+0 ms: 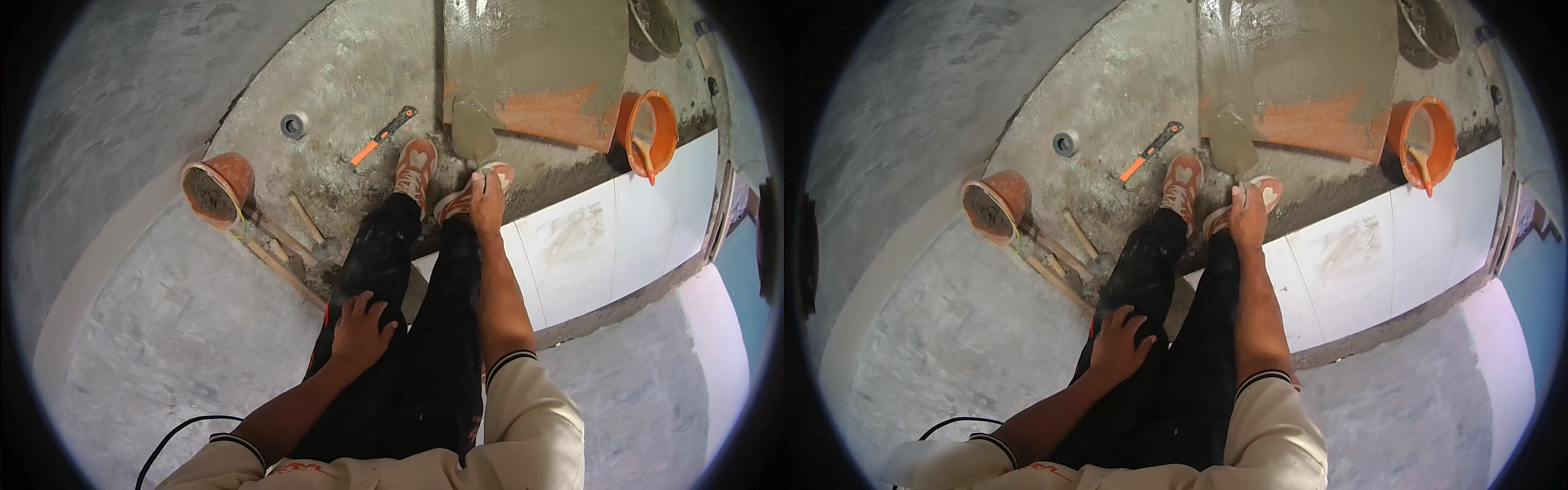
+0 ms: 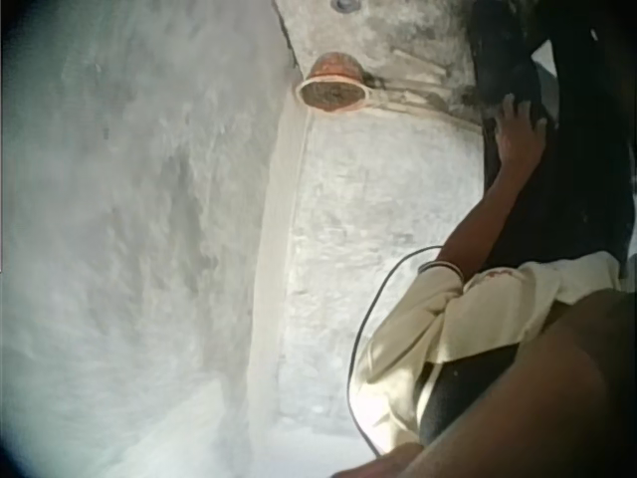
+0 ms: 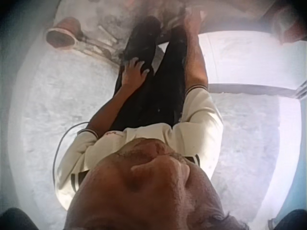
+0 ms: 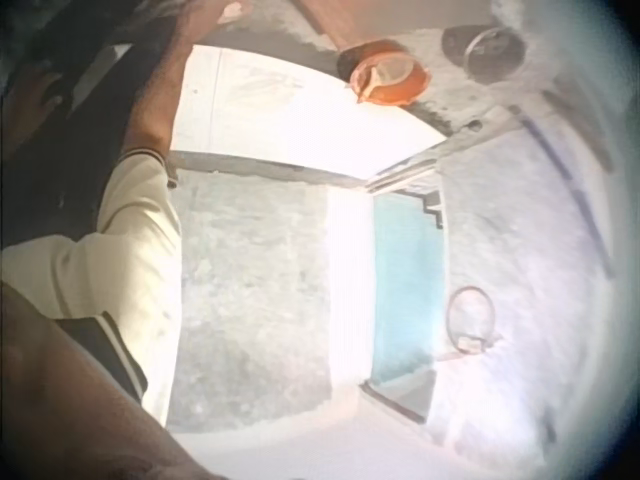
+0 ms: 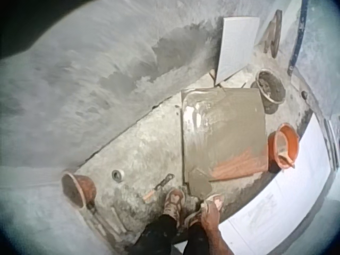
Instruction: The person spreads cement on the floor using a trowel, levels it with a wooden straightedge, and applies adhesive to the back of a tile. The person then places the tile onto the prepared cement bed.
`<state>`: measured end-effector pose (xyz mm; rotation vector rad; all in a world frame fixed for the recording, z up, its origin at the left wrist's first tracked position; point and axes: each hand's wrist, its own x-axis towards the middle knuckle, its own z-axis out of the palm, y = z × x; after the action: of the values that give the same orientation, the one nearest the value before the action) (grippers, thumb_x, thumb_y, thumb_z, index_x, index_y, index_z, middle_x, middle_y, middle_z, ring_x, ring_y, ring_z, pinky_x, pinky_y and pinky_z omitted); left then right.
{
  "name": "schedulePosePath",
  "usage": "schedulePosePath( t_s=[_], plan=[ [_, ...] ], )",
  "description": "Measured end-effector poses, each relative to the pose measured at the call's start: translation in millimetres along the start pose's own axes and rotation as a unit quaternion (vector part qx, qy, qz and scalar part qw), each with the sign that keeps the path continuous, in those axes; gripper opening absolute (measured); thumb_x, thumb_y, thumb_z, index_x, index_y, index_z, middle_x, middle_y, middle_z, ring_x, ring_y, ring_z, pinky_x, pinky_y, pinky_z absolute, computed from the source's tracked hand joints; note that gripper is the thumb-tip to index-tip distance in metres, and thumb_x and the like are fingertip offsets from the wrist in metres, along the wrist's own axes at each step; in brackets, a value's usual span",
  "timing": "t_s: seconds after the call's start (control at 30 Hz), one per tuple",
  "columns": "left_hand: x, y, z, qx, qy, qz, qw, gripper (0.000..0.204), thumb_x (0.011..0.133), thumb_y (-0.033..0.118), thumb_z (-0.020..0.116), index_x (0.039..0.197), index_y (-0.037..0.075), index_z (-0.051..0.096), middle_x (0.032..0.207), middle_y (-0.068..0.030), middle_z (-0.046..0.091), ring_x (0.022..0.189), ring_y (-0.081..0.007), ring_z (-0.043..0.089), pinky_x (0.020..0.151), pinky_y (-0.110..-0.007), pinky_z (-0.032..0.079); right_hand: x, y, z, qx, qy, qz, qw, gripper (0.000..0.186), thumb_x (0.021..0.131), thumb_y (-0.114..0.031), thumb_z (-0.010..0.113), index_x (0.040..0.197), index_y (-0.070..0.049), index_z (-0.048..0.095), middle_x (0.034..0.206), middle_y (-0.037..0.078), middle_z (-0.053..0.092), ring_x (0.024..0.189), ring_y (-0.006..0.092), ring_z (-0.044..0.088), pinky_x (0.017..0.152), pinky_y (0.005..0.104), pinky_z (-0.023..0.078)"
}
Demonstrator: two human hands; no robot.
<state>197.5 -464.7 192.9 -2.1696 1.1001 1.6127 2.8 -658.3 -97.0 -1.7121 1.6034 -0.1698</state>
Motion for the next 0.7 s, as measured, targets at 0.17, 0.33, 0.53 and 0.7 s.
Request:
schedulePosePath(
  t_s=[0.17,0.33,0.53,0.7],
  plan=[
    [-3.3,-0.1,4.0,0.008,0.002,-0.002,1.000,0.051,0.096,0.038,0.074,0.137,0.009,0.064,0.149,-0.0177,0.048,0.139,-0.0415,0.046,0.109,-0.055,0.050,-68.9,0.6,-32.1,0.049,-0.036,0.026,0.998,0.037,0.110,-0.031,0.056,0.126,0.001,0.063,0.110,0.029,0.068,0.106,0.0487,0.065,0.092,0.0512,0.051],
    [-7.6,2.0,0.2,0.018,0.007,0.009,1.000,0.053,0.096,0.038,0.075,0.138,0.009,0.063,0.150,-0.0178,0.049,0.140,-0.0421,0.046,0.110,-0.055,0.049,-67.1,-58.1,-44.1,0.222,-0.067,0.228,0.946,0.034,0.111,-0.029,0.054,0.124,0.002,0.064,0.090,0.021,0.069,0.083,0.0378,0.069,0.082,0.0460,0.054],
    [-8.0,-2.0,0.6,-0.006,0.018,0.015,1.000,0.054,0.096,0.038,0.075,0.139,0.008,0.062,0.148,-0.0181,0.050,0.139,-0.0422,0.047,0.110,-0.054,0.049,-18.8,-96.1,-3.8,0.103,-0.054,0.074,0.990,0.041,0.109,-0.036,0.054,0.119,0.002,0.063,0.093,0.025,0.070,0.086,0.0433,0.070,0.080,0.0499,0.055],
    [-8.3,-2.1,8.4,-0.009,0.019,0.004,1.000,0.054,0.096,0.038,0.075,0.139,0.009,0.062,0.148,-0.0180,0.049,0.140,-0.0418,0.047,0.110,-0.054,0.049,-22.3,-120.0,-39.1,-0.107,-0.032,0.042,0.993,0.041,0.106,-0.037,0.059,0.120,0.001,0.063,0.107,0.029,0.070,0.099,0.0495,0.069,0.085,0.0560,0.055]
  ],
)
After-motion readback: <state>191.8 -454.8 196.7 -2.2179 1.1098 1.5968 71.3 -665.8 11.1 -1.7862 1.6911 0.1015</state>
